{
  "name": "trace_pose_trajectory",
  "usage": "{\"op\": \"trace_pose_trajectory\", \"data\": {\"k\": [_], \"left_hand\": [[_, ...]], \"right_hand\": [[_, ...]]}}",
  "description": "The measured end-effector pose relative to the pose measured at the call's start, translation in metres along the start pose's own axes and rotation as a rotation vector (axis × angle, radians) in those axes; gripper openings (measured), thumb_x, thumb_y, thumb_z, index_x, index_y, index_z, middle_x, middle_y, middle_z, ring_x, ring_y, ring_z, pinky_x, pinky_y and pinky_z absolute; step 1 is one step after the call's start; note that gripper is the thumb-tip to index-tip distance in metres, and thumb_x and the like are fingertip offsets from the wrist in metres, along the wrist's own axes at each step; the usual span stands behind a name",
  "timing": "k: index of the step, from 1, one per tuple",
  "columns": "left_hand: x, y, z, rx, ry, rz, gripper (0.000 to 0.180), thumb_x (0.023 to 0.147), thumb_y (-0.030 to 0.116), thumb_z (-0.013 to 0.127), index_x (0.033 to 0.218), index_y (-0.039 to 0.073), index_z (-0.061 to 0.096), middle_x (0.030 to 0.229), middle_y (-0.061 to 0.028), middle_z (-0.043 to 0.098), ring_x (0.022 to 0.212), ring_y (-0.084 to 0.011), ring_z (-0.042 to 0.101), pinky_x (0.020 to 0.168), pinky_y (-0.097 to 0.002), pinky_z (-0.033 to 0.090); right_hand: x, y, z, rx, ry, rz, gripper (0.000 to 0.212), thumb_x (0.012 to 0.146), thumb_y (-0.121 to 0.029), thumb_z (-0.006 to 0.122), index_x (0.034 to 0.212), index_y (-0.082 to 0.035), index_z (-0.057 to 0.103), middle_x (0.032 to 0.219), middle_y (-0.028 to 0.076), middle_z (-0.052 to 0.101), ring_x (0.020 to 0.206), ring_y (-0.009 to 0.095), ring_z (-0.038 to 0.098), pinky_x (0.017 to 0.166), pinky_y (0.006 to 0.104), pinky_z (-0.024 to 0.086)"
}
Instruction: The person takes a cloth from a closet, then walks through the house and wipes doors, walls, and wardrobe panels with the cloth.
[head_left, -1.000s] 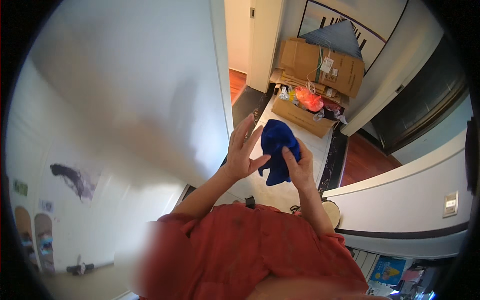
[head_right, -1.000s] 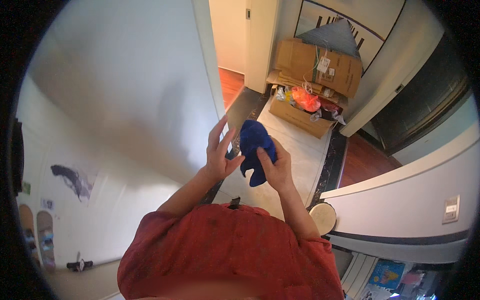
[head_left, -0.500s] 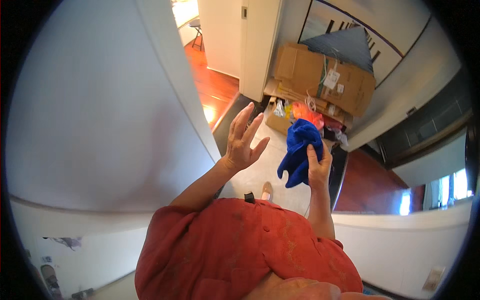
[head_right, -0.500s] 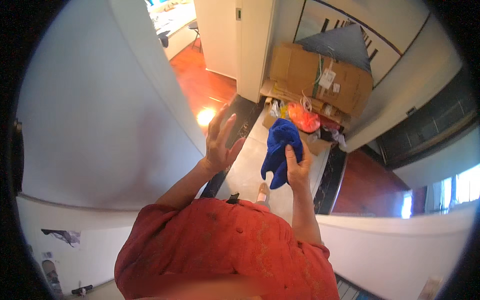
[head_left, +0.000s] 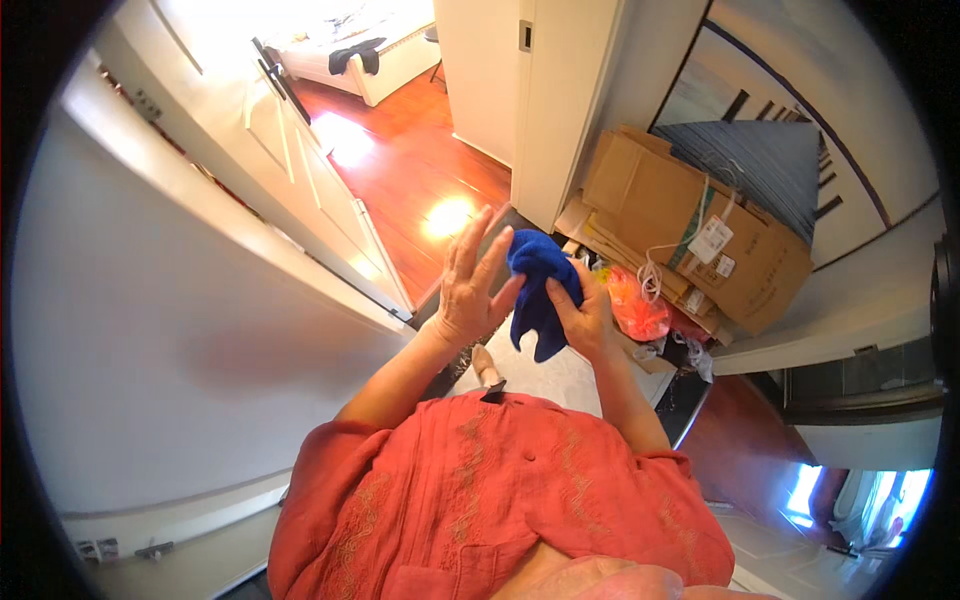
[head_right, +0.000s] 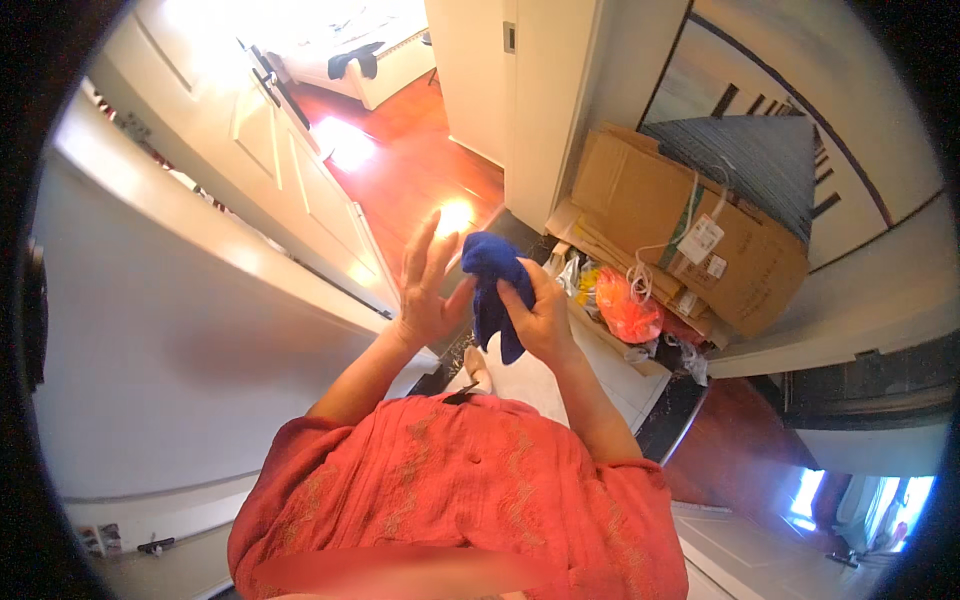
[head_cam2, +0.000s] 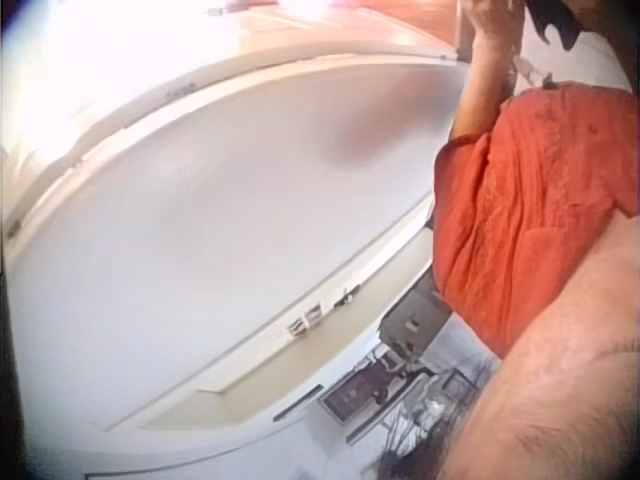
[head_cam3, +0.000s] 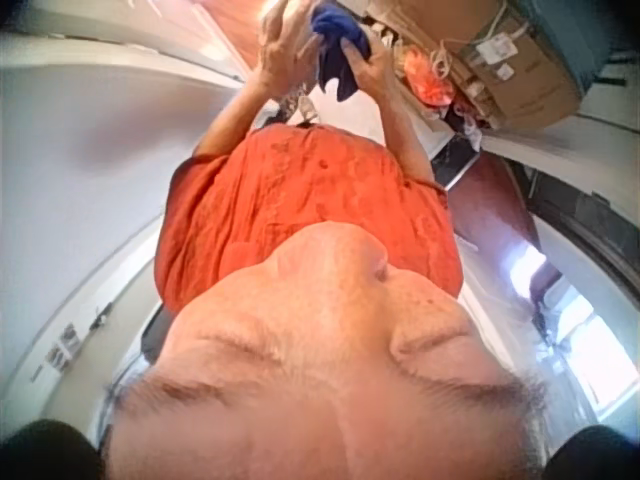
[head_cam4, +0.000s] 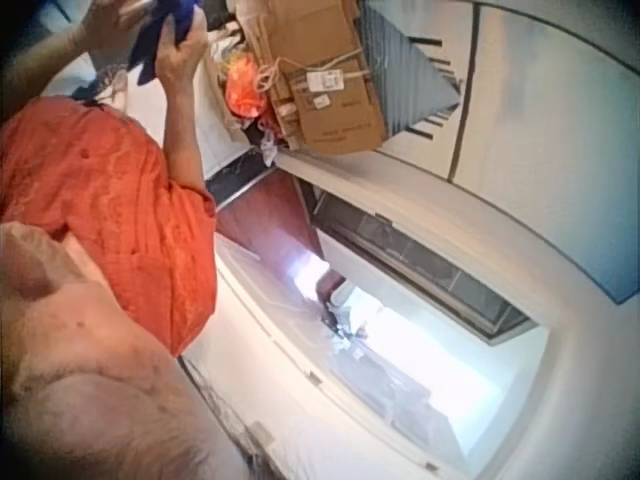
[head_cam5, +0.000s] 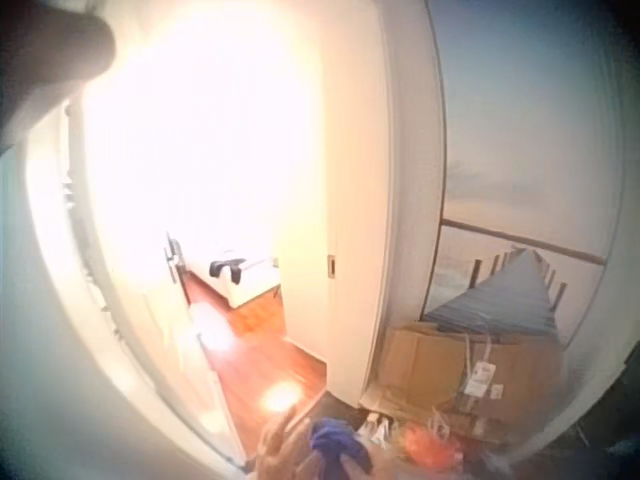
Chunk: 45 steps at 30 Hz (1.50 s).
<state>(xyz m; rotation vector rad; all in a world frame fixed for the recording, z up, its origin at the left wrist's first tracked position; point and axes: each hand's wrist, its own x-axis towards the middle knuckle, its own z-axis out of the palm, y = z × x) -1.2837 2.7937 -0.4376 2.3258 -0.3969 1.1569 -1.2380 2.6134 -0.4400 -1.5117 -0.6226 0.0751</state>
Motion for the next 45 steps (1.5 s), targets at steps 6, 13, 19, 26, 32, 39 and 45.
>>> {"op": "trace_pose_trajectory", "data": {"k": [6, 13, 19, 26, 32, 39, 45], "left_hand": [[0.053, -0.088, 0.014, 0.049, 0.17, -0.149, 0.059, 0.082, 0.019, 0.07, 0.134, 0.002, 0.047, 0.141, -0.0255, 0.038, 0.128, -0.0408, 0.041, 0.104, -0.0473, 0.035], [0.082, -0.181, 0.012, 0.081, 0.314, -0.361, 0.06, 0.086, 0.018, 0.067, 0.138, 0.001, 0.042, 0.141, -0.02, 0.042, 0.13, -0.0353, 0.041, 0.107, -0.0451, 0.033], [0.08, -0.239, -0.002, 0.215, 0.48, -0.64, 0.054, 0.092, 0.021, 0.061, 0.138, 0.002, 0.042, 0.138, -0.016, 0.047, 0.125, -0.0272, 0.046, 0.099, -0.038, 0.04], [0.149, -0.29, 0.046, 0.343, 0.314, -0.499, 0.057, 0.086, 0.018, 0.067, 0.136, 0.001, 0.045, 0.135, -0.0175, 0.05, 0.123, -0.0321, 0.049, 0.1, -0.04, 0.04], [0.191, -0.334, 0.073, 0.416, 0.045, -0.395, 0.061, 0.081, 0.013, 0.07, 0.136, 0.001, 0.045, 0.138, -0.0203, 0.046, 0.126, -0.0374, 0.045, 0.104, -0.0438, 0.039], [0.192, -0.435, 0.052, 0.4, 0.093, -0.433, 0.059, 0.081, 0.01, 0.07, 0.135, 0.0, 0.046, 0.135, -0.02, 0.048, 0.124, -0.0359, 0.047, 0.103, -0.0424, 0.04], [0.214, -0.518, 0.028, 0.301, 0.127, -0.397, 0.056, 0.08, 0.013, 0.07, 0.131, 0.002, 0.05, 0.131, -0.0176, 0.052, 0.12, -0.0348, 0.05, 0.1, -0.0414, 0.043]], "right_hand": [[0.115, 0.046, -0.002, -0.236, 0.009, -0.054, 0.025, 0.09, -0.016, 0.062, 0.109, 0.001, 0.06, 0.089, 0.011, 0.065, 0.081, 0.016, 0.061, 0.074, 0.0309, 0.049], [0.28, 0.026, -0.026, -0.408, 0.227, -0.24, 0.027, 0.091, -0.019, 0.061, 0.107, 0.003, 0.061, 0.089, 0.017, 0.067, 0.082, 0.024, 0.065, 0.075, 0.035, 0.049], [0.44, 0.045, -0.075, -0.767, 0.418, -0.635, 0.035, 0.092, -0.024, 0.061, 0.108, 0.007, 0.059, 0.096, 0.026, 0.064, 0.089, 0.042, 0.063, 0.079, 0.0436, 0.049], [0.608, 0.065, -0.1, -1.25, 0.625, -0.987, 0.03, 0.083, -0.018, 0.065, 0.111, -0.009, 0.063, 0.12, 0.018, 0.055, 0.11, 0.039, 0.052, 0.089, 0.051, 0.043], [0.627, 0.201, -0.064, -1.36, 0.358, -1.004, 0.021, 0.089, -0.017, 0.054, 0.103, -0.009, 0.067, 0.126, 0.012, 0.058, 0.113, 0.032, 0.053, 0.096, 0.0522, 0.039], [0.602, 0.295, -0.02, -1.301, 0.169, -0.809, 0.024, 0.081, -0.008, 0.06, 0.103, -0.002, 0.067, 0.129, 0.013, 0.056, 0.12, 0.03, 0.049, 0.103, 0.0503, 0.036], [0.591, 0.311, 0.026, -1.132, 0.195, -0.495, 0.035, 0.076, 0.001, 0.062, 0.11, -0.002, 0.063, 0.129, 0.016, 0.053, 0.117, 0.035, 0.051, 0.102, 0.0478, 0.038]]}}
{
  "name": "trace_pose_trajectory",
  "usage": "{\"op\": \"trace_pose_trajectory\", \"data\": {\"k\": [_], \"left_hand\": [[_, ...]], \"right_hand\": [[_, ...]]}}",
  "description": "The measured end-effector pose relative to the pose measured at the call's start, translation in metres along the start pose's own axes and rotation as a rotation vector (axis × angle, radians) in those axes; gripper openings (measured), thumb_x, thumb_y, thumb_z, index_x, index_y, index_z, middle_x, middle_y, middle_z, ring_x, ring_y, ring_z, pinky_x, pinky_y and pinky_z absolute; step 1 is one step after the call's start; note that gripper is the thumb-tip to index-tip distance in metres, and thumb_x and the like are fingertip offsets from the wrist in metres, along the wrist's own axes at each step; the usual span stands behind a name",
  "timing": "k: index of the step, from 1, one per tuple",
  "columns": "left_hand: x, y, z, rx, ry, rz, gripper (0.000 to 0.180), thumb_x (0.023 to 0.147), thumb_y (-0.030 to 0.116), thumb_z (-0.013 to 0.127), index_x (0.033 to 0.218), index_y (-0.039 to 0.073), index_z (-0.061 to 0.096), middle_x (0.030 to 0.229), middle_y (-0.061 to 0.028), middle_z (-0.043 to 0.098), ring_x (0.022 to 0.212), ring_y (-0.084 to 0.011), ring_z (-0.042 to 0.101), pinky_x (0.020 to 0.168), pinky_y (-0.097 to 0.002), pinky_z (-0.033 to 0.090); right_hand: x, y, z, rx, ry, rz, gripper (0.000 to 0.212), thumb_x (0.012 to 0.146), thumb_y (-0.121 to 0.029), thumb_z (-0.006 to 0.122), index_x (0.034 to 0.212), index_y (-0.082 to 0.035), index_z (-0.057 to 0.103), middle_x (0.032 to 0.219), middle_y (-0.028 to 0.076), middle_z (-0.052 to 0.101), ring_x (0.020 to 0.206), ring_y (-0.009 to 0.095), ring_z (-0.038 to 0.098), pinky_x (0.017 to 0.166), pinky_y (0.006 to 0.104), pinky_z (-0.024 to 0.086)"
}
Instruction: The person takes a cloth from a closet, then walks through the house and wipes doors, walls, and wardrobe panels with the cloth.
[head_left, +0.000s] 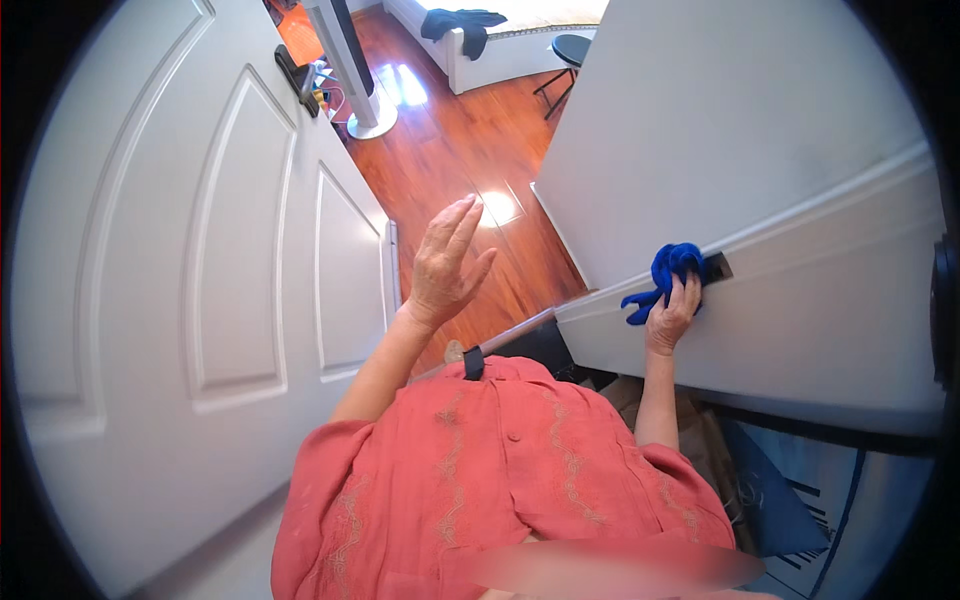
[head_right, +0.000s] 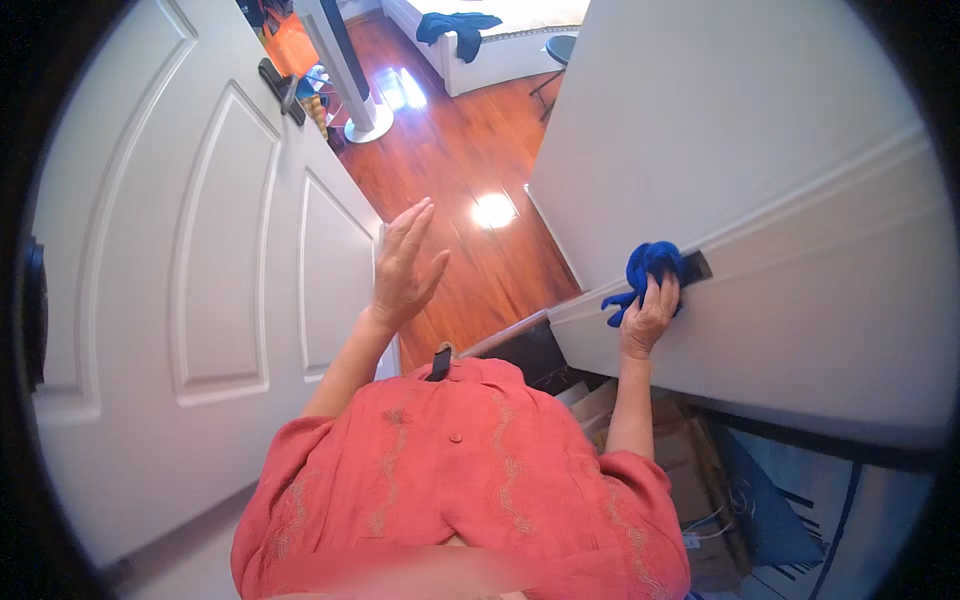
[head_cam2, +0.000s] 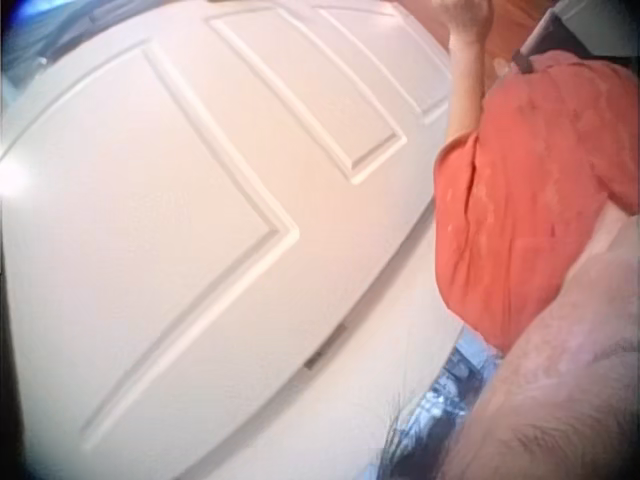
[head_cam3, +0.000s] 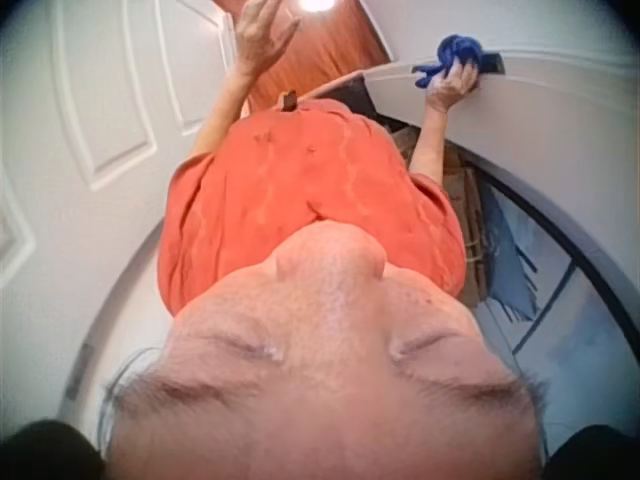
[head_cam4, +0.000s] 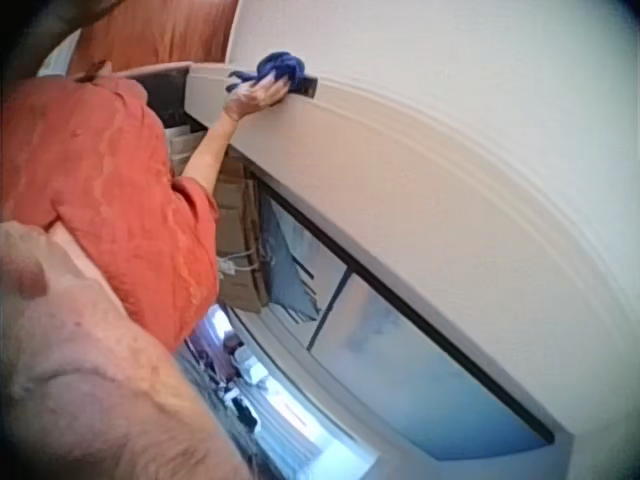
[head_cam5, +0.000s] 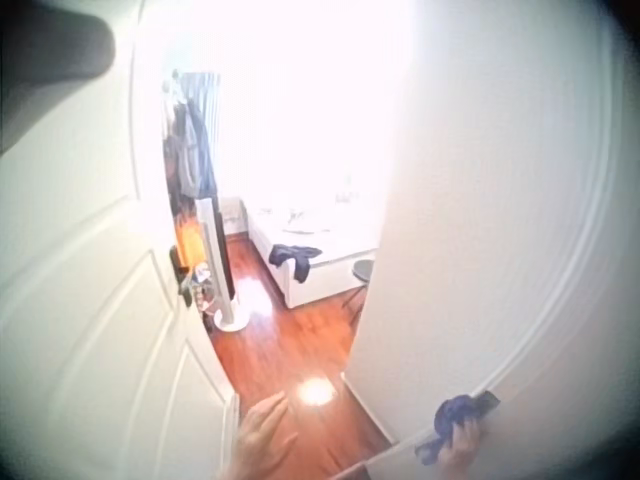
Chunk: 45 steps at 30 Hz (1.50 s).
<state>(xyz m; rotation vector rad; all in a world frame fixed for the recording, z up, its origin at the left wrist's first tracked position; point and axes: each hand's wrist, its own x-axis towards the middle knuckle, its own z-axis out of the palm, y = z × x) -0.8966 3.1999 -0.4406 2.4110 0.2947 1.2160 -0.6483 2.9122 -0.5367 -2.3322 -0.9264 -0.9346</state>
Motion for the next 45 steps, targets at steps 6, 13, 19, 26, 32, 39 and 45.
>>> {"op": "trace_pose_trajectory", "data": {"k": [6, 13, 19, 26, 32, 39, 45], "left_hand": [[0.042, -0.063, 0.012, -0.053, -0.07, -0.012, 0.045, 0.081, 0.016, 0.07, 0.122, 0.002, 0.057, 0.115, -0.0164, 0.063, 0.111, -0.0324, 0.058, 0.096, -0.0396, 0.047], [0.084, -0.115, 0.044, -0.062, -0.145, 0.039, 0.037, 0.082, 0.015, 0.068, 0.116, 0.001, 0.06, 0.11, -0.0139, 0.065, 0.106, -0.0314, 0.06, 0.092, -0.0385, 0.049], [0.142, -0.169, 0.068, 0.074, -0.149, 0.041, 0.036, 0.081, 0.015, 0.068, 0.113, 0.001, 0.061, 0.108, -0.0132, 0.065, 0.103, -0.0313, 0.061, 0.089, -0.0387, 0.05], [0.202, -0.225, 0.086, 0.23, -0.25, -0.067, 0.037, 0.081, 0.012, 0.069, 0.115, 0.002, 0.061, 0.11, -0.0155, 0.064, 0.104, -0.0331, 0.059, 0.089, -0.0395, 0.049], [0.199, -0.313, 0.072, 0.394, -0.358, -0.242, 0.034, 0.083, 0.017, 0.067, 0.114, 0.003, 0.062, 0.11, -0.0138, 0.064, 0.106, -0.0319, 0.058, 0.09, -0.0403, 0.048], [0.136, -0.488, 0.037, 0.78, -0.75, -0.663, 0.03, 0.083, 0.033, 0.066, 0.099, 0.008, 0.067, 0.099, -0.01, 0.064, 0.103, -0.0283, 0.056, 0.086, -0.0444, 0.045], [0.135, -0.57, 0.036, 0.96, -1.124, -1.218, 0.033, 0.084, 0.033, 0.063, 0.106, 0.01, 0.07, 0.109, -0.0122, 0.068, 0.101, -0.0291, 0.065, 0.082, -0.0468, 0.051]], "right_hand": [[0.036, -0.067, 0.039, 0.484, -0.117, 0.463, 0.035, 0.078, 0.008, 0.057, 0.111, -0.005, 0.062, 0.101, 0.014, 0.064, 0.098, 0.031, 0.063, 0.089, 0.0369, 0.047], [0.124, -0.129, 0.083, 0.783, -0.207, 0.232, 0.036, 0.079, 0.008, 0.055, 0.111, -0.006, 0.062, 0.095, 0.013, 0.061, 0.092, 0.028, 0.062, 0.085, 0.0341, 0.047], [0.19, -0.132, 0.18, 0.908, -0.364, 0.084, 0.038, 0.078, 0.006, 0.056, 0.113, -0.007, 0.061, 0.1, 0.016, 0.064, 0.095, 0.033, 0.063, 0.084, 0.0377, 0.049], [0.28, -0.141, 0.277, 1.207, -0.585, 0.073, 0.038, 0.074, 0.005, 0.059, 0.111, -0.006, 0.061, 0.097, 0.015, 0.067, 0.086, 0.03, 0.067, 0.076, 0.0344, 0.052], [0.35, -0.167, 0.318, 1.293, -0.54, -0.047, 0.038, 0.073, 0.007, 0.058, 0.11, -0.005, 0.061, 0.096, 0.016, 0.066, 0.086, 0.03, 0.067, 0.075, 0.0345, 0.052], [0.413, -0.203, 0.375, 1.224, -0.525, -0.084, 0.04, 0.072, 0.008, 0.057, 0.11, -0.005, 0.061, 0.099, 0.017, 0.066, 0.09, 0.03, 0.067, 0.077, 0.0346, 0.052], [0.467, -0.239, 0.419, 1.197, -0.495, -0.108, 0.04, 0.072, 0.008, 0.057, 0.11, -0.004, 0.062, 0.1, 0.017, 0.066, 0.093, 0.032, 0.066, 0.079, 0.035, 0.052]]}}
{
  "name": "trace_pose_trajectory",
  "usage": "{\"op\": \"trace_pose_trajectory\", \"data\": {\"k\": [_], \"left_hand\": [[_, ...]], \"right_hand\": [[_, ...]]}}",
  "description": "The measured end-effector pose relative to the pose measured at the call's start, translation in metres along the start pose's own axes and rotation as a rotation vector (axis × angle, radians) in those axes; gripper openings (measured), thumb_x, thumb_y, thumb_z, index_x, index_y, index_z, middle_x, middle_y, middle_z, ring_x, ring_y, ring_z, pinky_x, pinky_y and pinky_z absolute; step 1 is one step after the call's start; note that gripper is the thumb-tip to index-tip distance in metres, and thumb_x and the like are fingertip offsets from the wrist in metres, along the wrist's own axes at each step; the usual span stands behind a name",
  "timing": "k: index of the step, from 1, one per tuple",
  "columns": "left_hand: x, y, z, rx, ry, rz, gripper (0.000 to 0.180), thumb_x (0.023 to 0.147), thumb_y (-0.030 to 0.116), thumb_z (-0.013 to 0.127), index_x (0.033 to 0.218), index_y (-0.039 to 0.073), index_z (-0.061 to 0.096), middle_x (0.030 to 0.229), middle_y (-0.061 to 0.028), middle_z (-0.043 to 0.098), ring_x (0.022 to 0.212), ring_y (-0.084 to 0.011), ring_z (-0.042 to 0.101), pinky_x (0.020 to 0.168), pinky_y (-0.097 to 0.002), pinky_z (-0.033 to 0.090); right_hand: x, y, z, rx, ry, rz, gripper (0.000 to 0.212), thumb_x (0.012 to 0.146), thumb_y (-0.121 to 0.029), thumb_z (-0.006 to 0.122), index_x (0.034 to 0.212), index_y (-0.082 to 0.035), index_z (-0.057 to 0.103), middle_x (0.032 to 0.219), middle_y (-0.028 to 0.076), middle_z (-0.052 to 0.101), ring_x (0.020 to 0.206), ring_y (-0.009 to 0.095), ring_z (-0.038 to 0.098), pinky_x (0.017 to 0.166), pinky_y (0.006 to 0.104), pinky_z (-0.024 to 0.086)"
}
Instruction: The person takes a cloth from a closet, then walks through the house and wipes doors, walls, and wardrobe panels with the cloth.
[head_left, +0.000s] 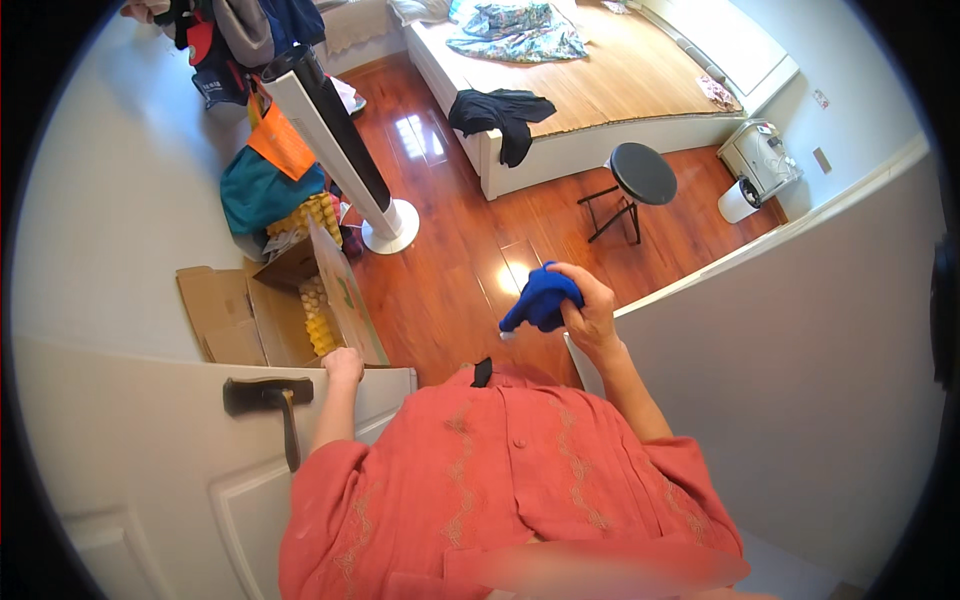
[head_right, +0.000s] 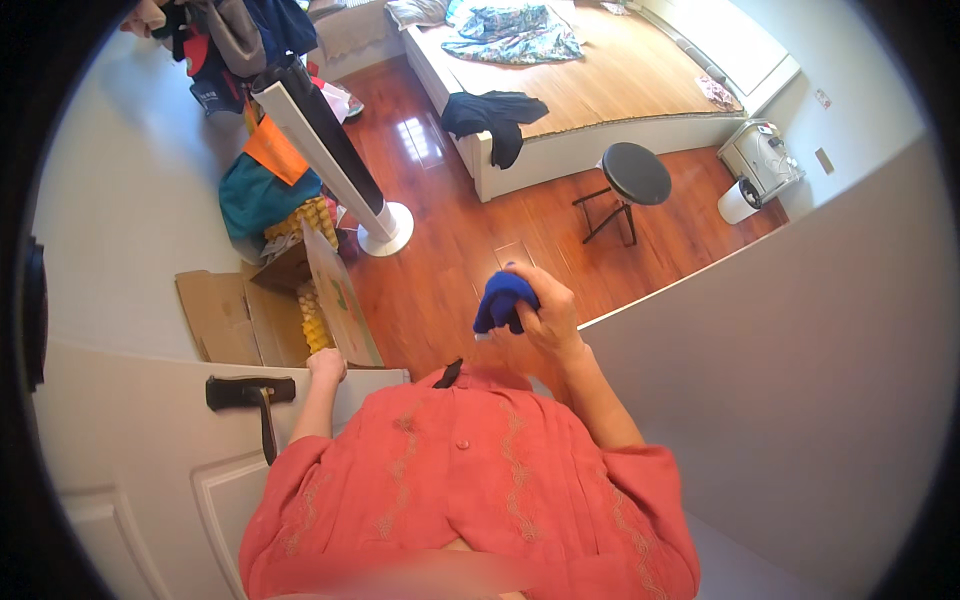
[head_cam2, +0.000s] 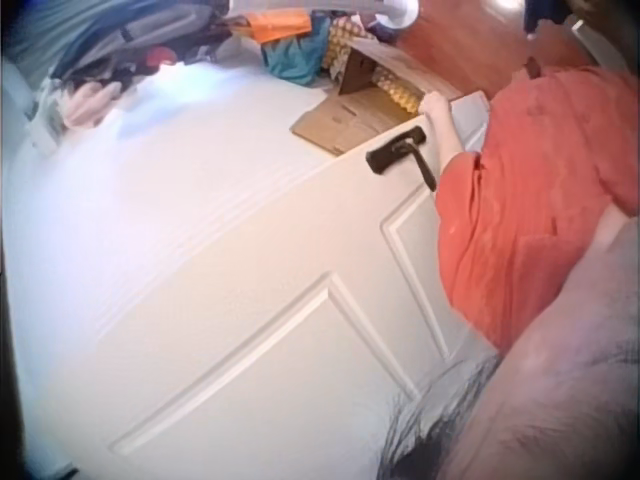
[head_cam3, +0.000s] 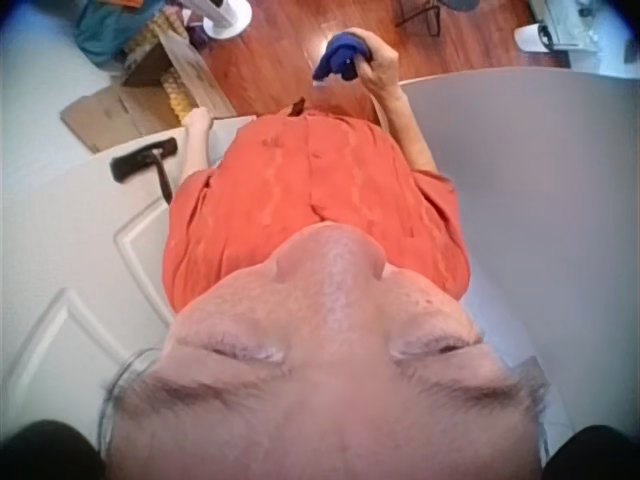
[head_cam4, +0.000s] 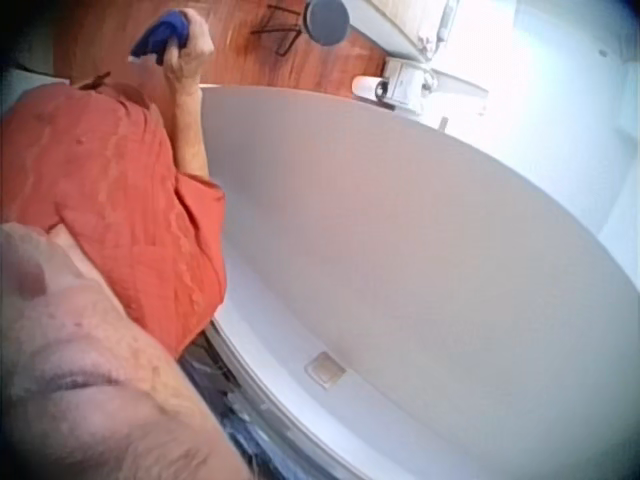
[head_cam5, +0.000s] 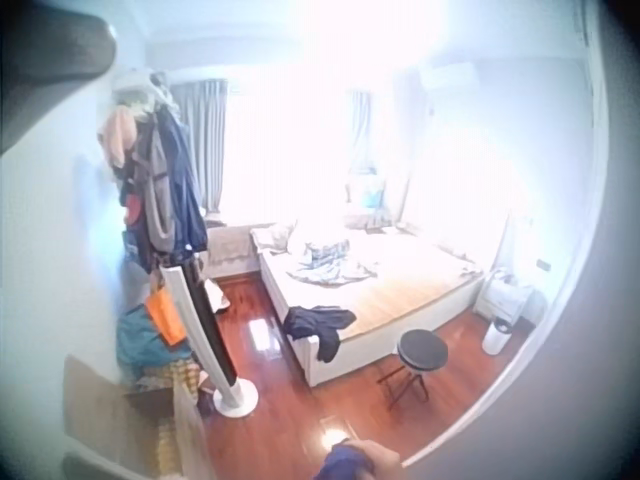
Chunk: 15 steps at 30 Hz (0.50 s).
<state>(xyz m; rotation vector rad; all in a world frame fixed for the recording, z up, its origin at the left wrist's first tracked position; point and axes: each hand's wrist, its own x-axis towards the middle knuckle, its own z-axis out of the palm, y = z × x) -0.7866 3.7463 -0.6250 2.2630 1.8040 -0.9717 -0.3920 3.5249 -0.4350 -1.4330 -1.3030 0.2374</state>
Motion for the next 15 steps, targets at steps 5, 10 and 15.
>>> {"op": "trace_pose_trajectory", "data": {"k": [5, 10, 15], "left_hand": [[0.029, 0.006, 0.007, 0.17, -0.111, -0.044, 0.031, 0.079, 0.026, 0.067, 0.106, 0.013, 0.072, 0.11, -0.0083, 0.069, 0.098, -0.0258, 0.067, 0.073, -0.053, 0.054], [0.063, -0.004, 0.027, 0.038, -0.214, -0.22, 0.026, 0.07, 0.021, 0.074, 0.095, 0.015, 0.076, 0.102, -0.0065, 0.072, 0.092, -0.0248, 0.069, 0.063, -0.0474, 0.057], [0.077, 0.02, 0.028, 0.044, -0.258, -0.276, 0.026, 0.084, 0.021, 0.06, 0.105, 0.013, 0.073, 0.111, -0.0083, 0.069, 0.1, -0.0255, 0.067, 0.073, -0.0436, 0.057]], "right_hand": [[0.07, 0.016, 0.03, 0.054, -0.1, -0.003, 0.038, 0.073, 0.008, 0.057, 0.108, -0.003, 0.061, 0.098, 0.015, 0.066, 0.086, 0.03, 0.066, 0.077, 0.0342, 0.052], [0.14, 0.055, 0.049, 0.167, -0.248, 0.007, 0.038, 0.075, 0.008, 0.057, 0.111, -0.004, 0.06, 0.097, 0.014, 0.065, 0.086, 0.029, 0.065, 0.073, 0.0335, 0.052], [0.213, 0.11, 0.042, 0.118, -0.305, -0.12, 0.038, 0.072, 0.005, 0.06, 0.109, -0.006, 0.06, 0.097, 0.015, 0.064, 0.089, 0.034, 0.063, 0.077, 0.0374, 0.051]]}}
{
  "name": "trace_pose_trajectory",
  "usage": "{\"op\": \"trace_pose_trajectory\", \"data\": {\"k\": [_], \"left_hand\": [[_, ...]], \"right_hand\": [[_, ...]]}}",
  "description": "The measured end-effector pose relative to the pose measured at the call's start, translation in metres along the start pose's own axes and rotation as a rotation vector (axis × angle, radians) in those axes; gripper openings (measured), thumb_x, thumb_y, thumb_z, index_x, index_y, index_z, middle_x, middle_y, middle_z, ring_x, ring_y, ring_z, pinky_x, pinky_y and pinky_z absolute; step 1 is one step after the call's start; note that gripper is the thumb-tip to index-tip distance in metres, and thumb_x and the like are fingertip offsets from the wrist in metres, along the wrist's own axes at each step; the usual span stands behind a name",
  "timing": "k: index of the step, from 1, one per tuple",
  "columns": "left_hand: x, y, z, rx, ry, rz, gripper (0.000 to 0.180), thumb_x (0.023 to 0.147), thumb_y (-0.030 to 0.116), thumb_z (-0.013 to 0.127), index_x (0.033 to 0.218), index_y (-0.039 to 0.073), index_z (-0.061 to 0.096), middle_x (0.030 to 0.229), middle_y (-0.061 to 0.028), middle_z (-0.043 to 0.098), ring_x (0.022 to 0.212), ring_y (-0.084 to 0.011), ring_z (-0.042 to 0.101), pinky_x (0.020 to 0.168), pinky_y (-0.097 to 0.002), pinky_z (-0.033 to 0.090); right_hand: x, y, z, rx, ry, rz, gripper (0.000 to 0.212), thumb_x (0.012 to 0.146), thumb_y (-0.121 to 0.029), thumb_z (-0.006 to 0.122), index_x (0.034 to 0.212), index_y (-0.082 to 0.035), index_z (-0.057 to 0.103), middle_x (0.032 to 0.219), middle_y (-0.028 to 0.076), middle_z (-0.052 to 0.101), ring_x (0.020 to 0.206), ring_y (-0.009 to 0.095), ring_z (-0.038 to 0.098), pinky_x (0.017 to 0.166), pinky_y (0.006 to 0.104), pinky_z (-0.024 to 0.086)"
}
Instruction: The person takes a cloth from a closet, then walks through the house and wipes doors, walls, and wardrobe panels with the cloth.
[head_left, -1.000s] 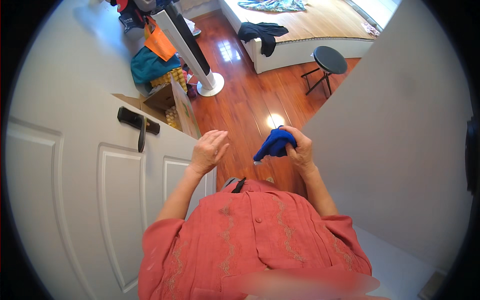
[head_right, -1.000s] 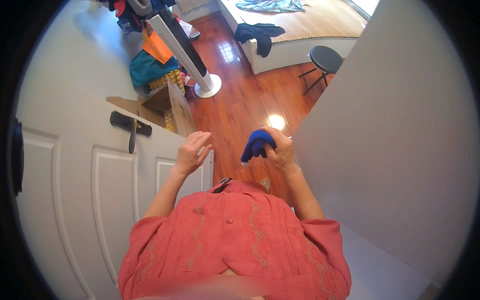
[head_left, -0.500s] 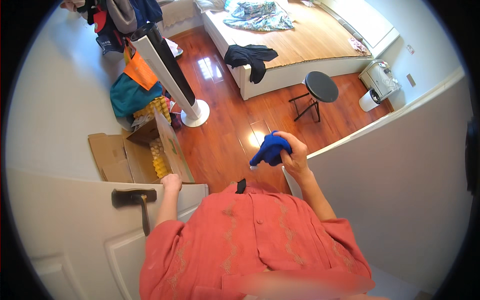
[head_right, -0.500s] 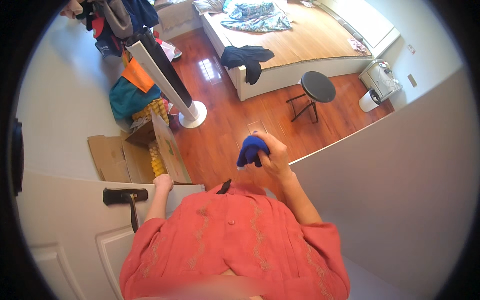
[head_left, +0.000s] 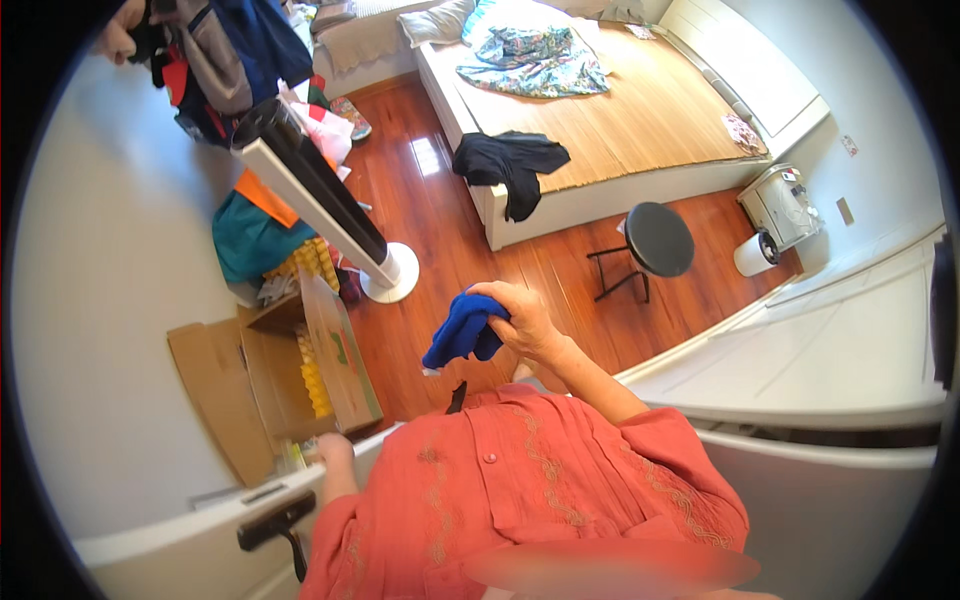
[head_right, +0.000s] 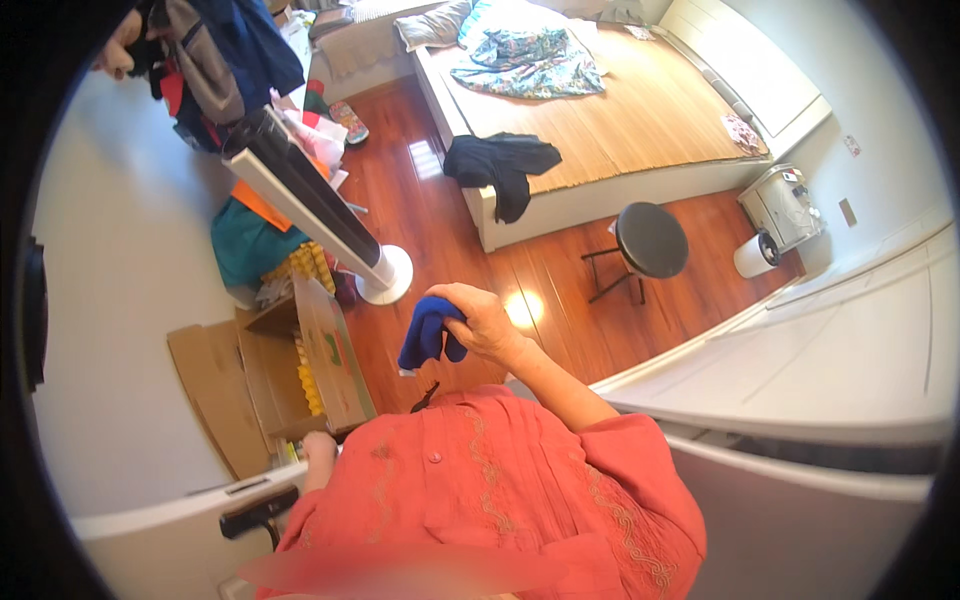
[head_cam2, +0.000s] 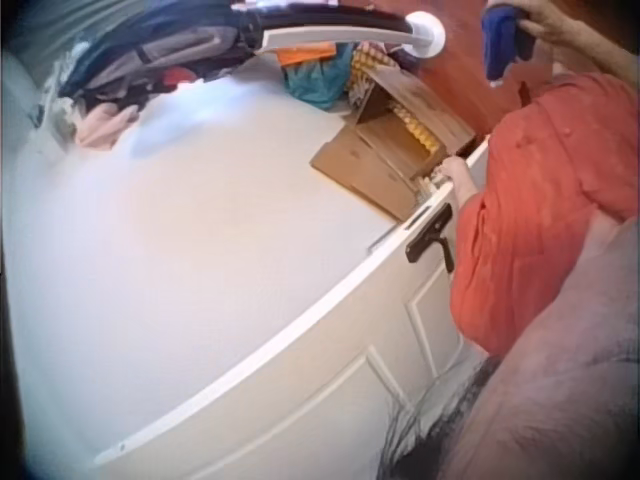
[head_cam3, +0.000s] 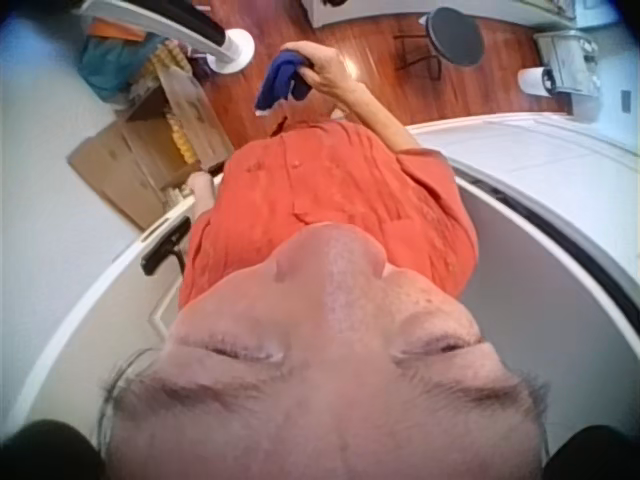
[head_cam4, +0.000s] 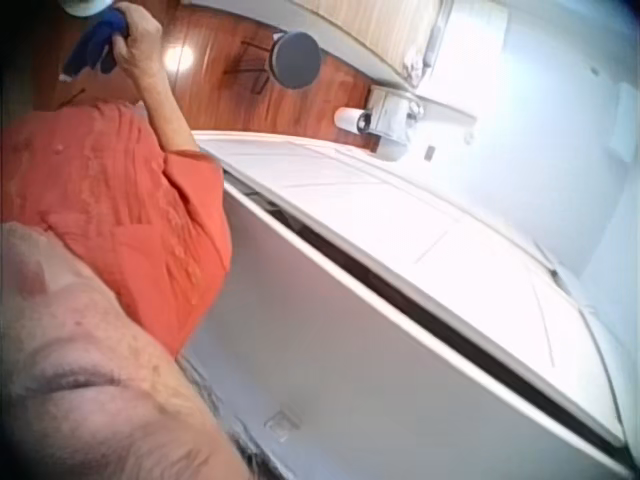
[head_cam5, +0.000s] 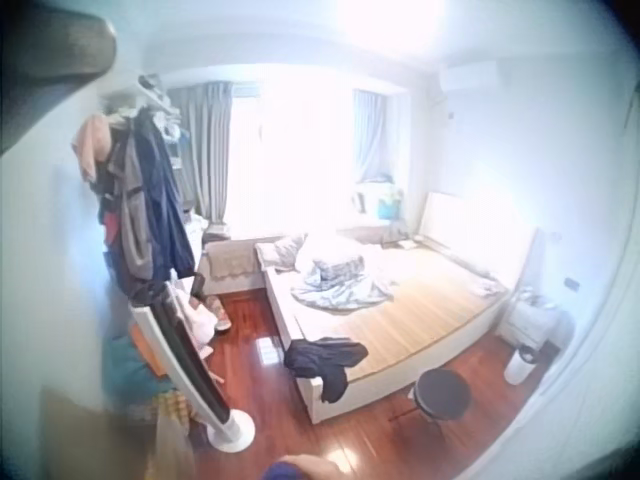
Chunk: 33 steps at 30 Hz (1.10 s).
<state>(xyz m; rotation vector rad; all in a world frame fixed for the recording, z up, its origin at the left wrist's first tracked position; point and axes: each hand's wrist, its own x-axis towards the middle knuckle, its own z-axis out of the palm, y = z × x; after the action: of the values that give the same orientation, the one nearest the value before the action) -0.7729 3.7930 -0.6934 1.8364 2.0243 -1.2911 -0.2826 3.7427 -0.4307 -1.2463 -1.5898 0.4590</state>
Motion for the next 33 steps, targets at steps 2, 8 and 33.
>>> {"op": "trace_pose_trajectory", "data": {"k": [2, 8, 33], "left_hand": [[0.002, -0.004, 0.052, 0.011, 0.053, -0.02, 0.026, 0.081, 0.022, 0.063, 0.103, 0.014, 0.073, 0.11, -0.0092, 0.069, 0.099, -0.0259, 0.068, 0.074, -0.0452, 0.056], [-0.01, 0.038, 0.031, -0.126, -0.001, 0.295, 0.035, 0.086, 0.031, 0.059, 0.109, 0.006, 0.069, 0.114, -0.015, 0.066, 0.104, -0.0292, 0.064, 0.087, -0.0385, 0.051], [-0.151, 0.46, -0.567, 0.016, -0.878, 2.09, 0.089, 0.077, 0.023, 0.079, 0.147, 0.007, 0.026, 0.131, -0.0151, 0.049, 0.121, -0.0254, 0.051, 0.094, -0.0382, 0.049]], "right_hand": [[0.027, 0.018, -0.019, 0.053, 0.002, -0.004, 0.038, 0.072, 0.004, 0.061, 0.109, -0.006, 0.06, 0.097, 0.015, 0.064, 0.089, 0.034, 0.063, 0.077, 0.0377, 0.051], [0.073, 0.077, -0.096, 0.069, 0.056, 0.068, 0.037, 0.072, 0.002, 0.061, 0.109, -0.006, 0.06, 0.096, 0.015, 0.065, 0.091, 0.034, 0.063, 0.078, 0.0373, 0.051], [0.067, 0.065, -0.123, -0.666, 1.039, 0.727, 0.034, 0.071, -0.001, 0.064, 0.104, -0.008, 0.062, 0.091, 0.014, 0.062, 0.084, 0.035, 0.062, 0.072, 0.0399, 0.05]]}}
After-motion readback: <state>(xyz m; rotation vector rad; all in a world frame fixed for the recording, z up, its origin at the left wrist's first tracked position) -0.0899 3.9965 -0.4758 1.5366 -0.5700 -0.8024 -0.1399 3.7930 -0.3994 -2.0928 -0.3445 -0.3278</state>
